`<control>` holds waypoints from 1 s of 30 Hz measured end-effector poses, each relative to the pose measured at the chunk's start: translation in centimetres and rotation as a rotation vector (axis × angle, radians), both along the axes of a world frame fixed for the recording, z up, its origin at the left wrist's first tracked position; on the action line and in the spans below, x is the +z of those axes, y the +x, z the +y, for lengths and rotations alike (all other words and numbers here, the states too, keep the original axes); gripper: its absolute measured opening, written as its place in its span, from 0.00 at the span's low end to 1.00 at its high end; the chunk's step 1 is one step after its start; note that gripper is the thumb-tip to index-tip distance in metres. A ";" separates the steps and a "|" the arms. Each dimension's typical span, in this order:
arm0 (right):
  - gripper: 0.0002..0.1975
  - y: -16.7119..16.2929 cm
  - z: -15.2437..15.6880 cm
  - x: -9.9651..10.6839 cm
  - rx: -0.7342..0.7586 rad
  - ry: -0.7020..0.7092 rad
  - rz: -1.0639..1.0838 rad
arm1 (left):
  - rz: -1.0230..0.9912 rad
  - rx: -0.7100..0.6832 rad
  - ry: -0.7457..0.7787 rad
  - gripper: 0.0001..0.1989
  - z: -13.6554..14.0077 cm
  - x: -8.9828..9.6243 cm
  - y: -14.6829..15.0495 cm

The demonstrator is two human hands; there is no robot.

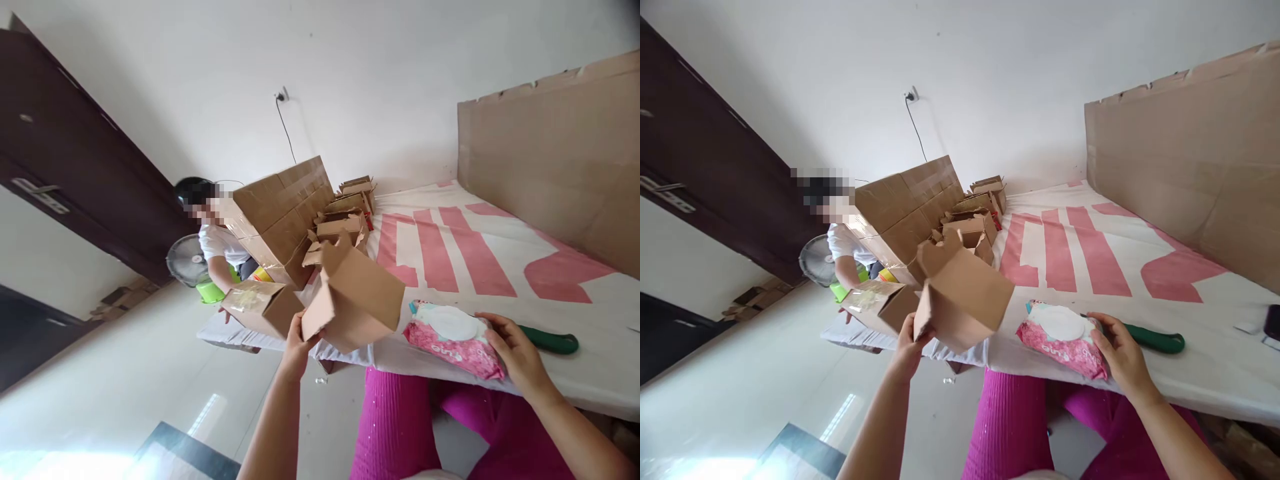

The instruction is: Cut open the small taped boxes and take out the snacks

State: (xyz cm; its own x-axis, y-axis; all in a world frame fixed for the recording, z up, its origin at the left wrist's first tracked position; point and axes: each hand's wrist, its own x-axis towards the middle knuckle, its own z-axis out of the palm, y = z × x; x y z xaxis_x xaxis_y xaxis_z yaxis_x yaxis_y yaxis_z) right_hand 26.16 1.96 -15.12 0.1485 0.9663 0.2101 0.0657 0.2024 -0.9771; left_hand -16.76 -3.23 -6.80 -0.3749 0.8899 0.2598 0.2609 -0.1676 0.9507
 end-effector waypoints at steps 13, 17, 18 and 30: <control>0.25 0.0 0.1 0.3 -0.014 -0.040 0.051 | 0.893 0.600 0.285 0.39 -0.2 -2.6 4.3; 0.25 0.2 0.2 -0.3 -0.017 -0.043 0.051 | 1.082 0.359 0.640 0.29 -2.2 -4.8 8.4; 0.25 0.3 0.2 -0.6 -0.015 -0.040 0.048 | 1.112 0.238 0.628 0.27 -2.6 -5.4 9.4; 0.26 0.5 0.3 -0.6 -0.056 -0.077 0.043 | 1.294 0.355 0.205 0.34 3.7 -6.2 10.8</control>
